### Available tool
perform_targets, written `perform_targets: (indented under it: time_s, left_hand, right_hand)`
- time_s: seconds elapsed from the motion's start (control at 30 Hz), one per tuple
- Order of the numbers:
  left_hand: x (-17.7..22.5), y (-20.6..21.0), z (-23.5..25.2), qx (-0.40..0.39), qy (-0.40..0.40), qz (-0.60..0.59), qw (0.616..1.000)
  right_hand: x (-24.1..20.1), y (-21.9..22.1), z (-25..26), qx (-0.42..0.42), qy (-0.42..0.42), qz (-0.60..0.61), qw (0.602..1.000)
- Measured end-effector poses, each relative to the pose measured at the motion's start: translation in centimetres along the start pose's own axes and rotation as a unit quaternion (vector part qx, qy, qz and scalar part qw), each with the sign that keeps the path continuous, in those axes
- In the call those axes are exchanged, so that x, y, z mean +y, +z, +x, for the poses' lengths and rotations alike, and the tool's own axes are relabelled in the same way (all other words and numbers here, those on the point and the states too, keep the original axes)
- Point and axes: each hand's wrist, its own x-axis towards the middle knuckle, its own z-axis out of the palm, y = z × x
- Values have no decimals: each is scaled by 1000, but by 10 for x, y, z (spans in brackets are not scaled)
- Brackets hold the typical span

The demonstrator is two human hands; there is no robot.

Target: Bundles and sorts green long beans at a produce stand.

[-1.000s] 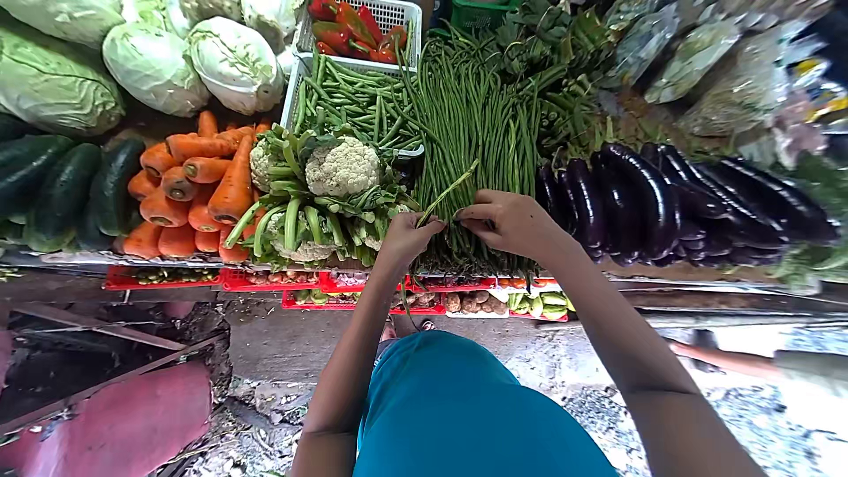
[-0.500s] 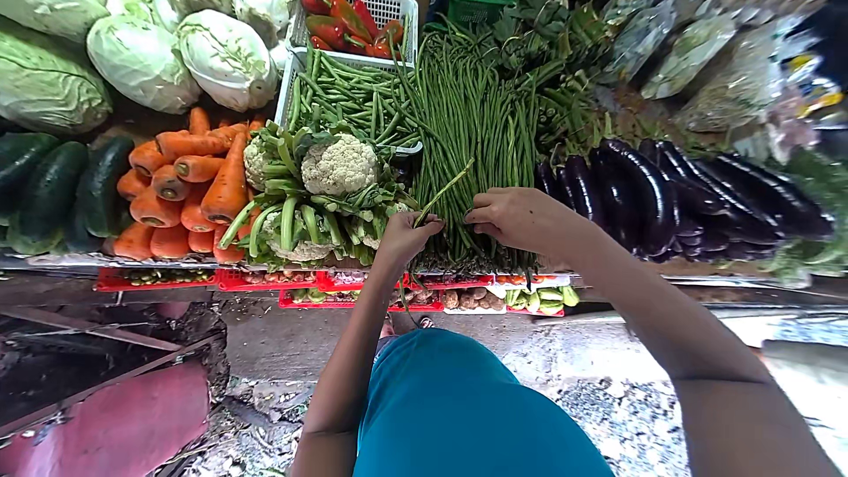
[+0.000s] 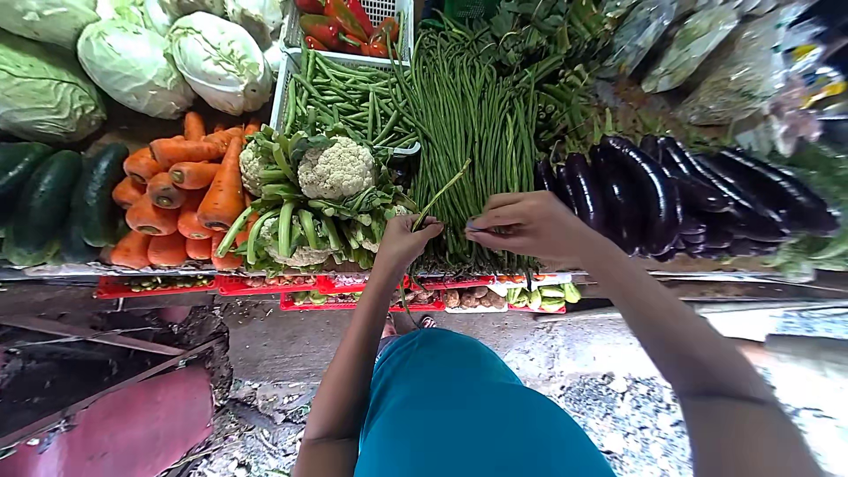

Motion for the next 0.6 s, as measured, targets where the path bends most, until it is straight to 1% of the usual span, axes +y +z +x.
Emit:
perform_targets:
  time_s: [0.07,0.13,0.2,0.23,0.27,0.3,0.33,0.37,0.4,0.43,0.47,0.5,0.53,0.57,0.6]
  left_hand:
    - [-2,-1,-1,-2,5,0,1000]
    - [-5,-4,-6,-12,2,8,1000]
    - [-4,-5,-7,-15,-7,-4,1000]
    - [-2,-5,-7,-18,-14,-11,1000]
    - [-1,-6,-7,-19,-20,-19,999]
    - [0,-6,-5,-22,-24,-25,999]
    - [1,-7,-4,-25,-27,-30,999]
    - [1,-8,-3,-28,-29,-35,999]
    - [0,-8,-3,-29,-31,-38,998]
    - [1,-8,-4,-28,-33,-38,998]
    - [2,-8,-4,-26,-38,-35,998]
    - [3,-8,-4,-24,-41,-33,998]
    - [3,-8,-5,-25,-46,-32,998]
    - [3,-9,-6,-25,-51,-37,998]
    - [5,-10,-6,-24,-49,-49,997]
  right_hand:
    - [-17,-23,-33,89,80,100,988]
    - [-27,-40,-82,137,157,155,966]
    - [-28,-38,-144,149,216,212,941]
    - [-29,-30,-176,146,266,236,923]
    - [-31,-17,-210,134,337,253,897]
    - [-34,-2,-247,104,426,241,866]
    - [-37,15,-284,44,530,187,826]
    - [-43,32,-319,-51,640,114,758]
    - [-48,54,-350,-145,747,36,648]
    - [-53,77,-378,-195,812,-25,549]
    - [-54,92,-405,-186,843,-42,503]
    - [-55,97,-420,-140,847,-37,512]
    - [-59,95,-416,-96,836,-32,540]
    - [-65,90,-393,-48,813,-36,580]
    - [-68,82,-358,21,778,-50,626]
